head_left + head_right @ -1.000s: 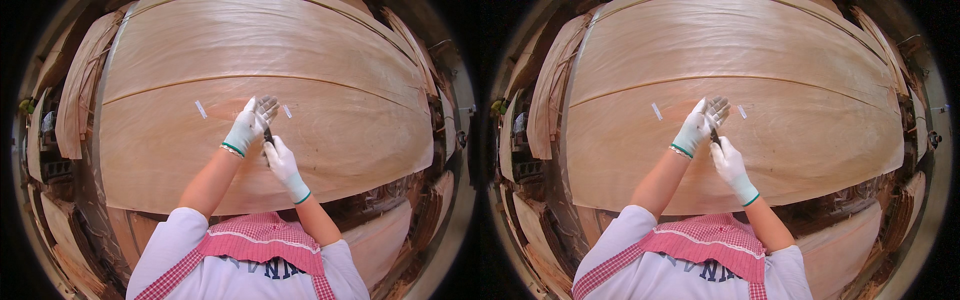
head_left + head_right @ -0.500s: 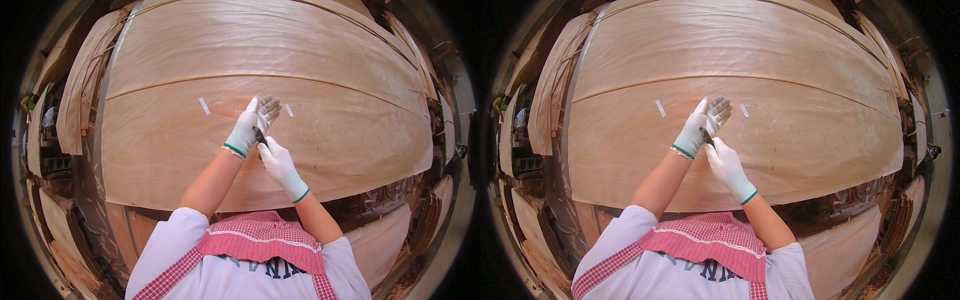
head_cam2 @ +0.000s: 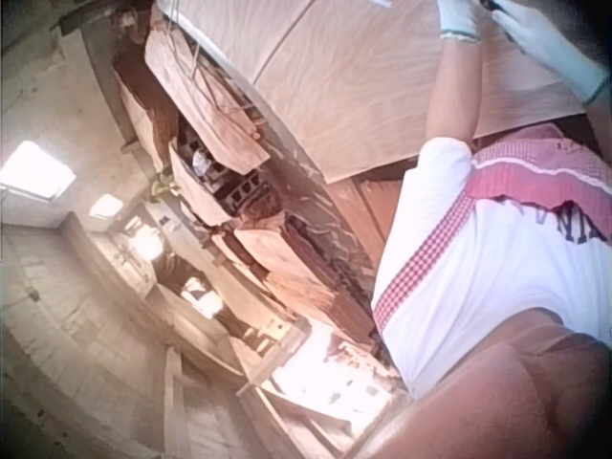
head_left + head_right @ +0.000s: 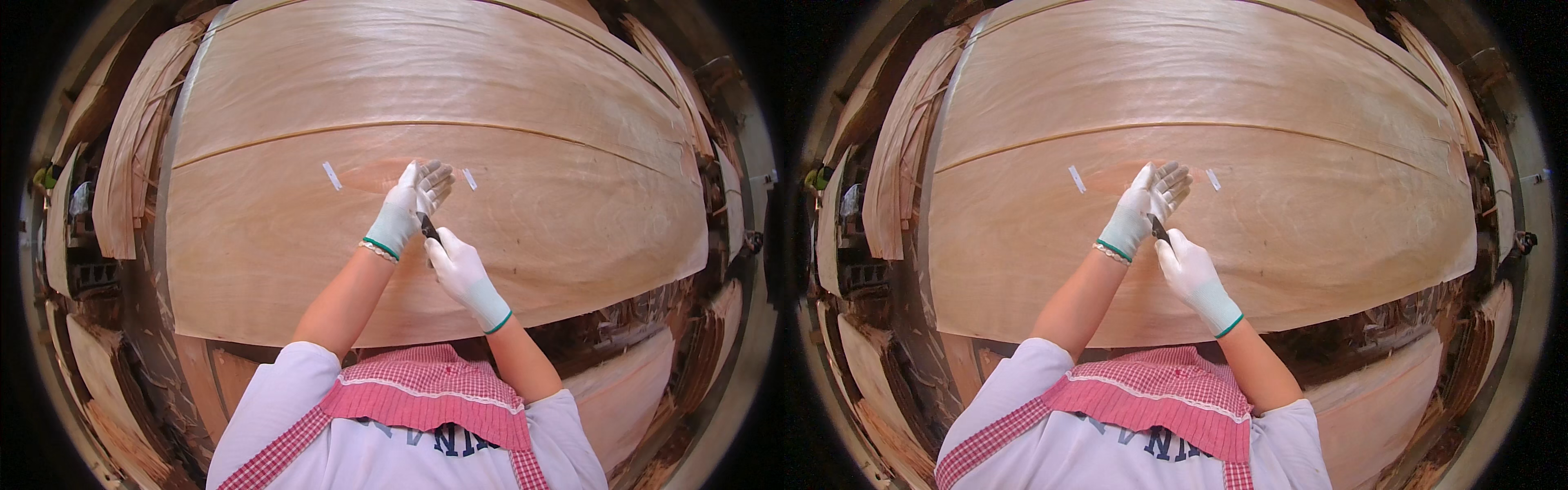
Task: The person repairs wood veneer sheets by cutting out damaged sections with a utility knife, applying tape to secure patches, and smoothing the surface by hand and with a tool.
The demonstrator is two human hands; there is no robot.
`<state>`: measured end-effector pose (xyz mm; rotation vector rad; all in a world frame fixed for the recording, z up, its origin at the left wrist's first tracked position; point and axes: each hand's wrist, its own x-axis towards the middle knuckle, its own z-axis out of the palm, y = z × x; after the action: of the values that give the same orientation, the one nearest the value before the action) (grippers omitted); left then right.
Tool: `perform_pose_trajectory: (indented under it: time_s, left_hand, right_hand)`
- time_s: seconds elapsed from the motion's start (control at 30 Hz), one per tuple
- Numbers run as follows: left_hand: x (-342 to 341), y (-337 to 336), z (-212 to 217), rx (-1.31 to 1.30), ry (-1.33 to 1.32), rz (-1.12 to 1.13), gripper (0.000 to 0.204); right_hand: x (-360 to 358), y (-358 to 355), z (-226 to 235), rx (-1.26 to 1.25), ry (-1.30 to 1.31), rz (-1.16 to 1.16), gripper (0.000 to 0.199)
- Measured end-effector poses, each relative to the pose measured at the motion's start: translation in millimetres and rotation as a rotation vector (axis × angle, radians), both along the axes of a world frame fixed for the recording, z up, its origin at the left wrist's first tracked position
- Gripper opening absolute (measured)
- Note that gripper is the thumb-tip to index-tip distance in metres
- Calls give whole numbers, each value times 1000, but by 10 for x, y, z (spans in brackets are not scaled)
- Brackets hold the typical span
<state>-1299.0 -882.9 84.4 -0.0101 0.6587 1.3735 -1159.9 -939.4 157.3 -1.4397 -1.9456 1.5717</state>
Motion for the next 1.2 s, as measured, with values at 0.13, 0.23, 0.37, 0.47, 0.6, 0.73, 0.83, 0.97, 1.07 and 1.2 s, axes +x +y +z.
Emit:
perform_pose_trajectory:
  time_s: [0.13,0.23,0.37,0.47,0.6,0.73,0.83,0.97,1.07,1.2]
  left_hand:
    - [7,-3,-6,-14,-2,0,57]
    - [12,-11,-22,2,-32,16,55]
    - [51,-18,-24,-28,-69,38,52]
    - [147,-27,44,-36,-107,37,52]
    - [384,-59,222,56,-308,60,61]
    - [750,-89,420,190,-392,69,70]
    - [1088,-108,583,239,-399,63,73]
    - [1699,-142,852,312,-352,19,72]
    - [2252,-172,1026,420,-382,-76,71]
    - [3044,-158,1142,427,-377,-163,69]
  right_hand:
    - [31,-17,52,80,-69,75,24]
    - [134,-47,92,-100,-42,-53,24]
    - [403,-80,72,-320,121,-256,25]
    - [634,-72,-8,-315,125,-379,25]
    - [1056,-93,-136,-311,182,-505,24]
    - [1612,-91,-374,-7,-70,-431,23]
    - [2157,27,-616,479,-787,-330,22]
    - [2966,-71,-780,348,-1022,-94,22]
    - [3506,-367,-639,253,-816,36,25]
    - [4009,-561,-196,110,-56,-374,23]
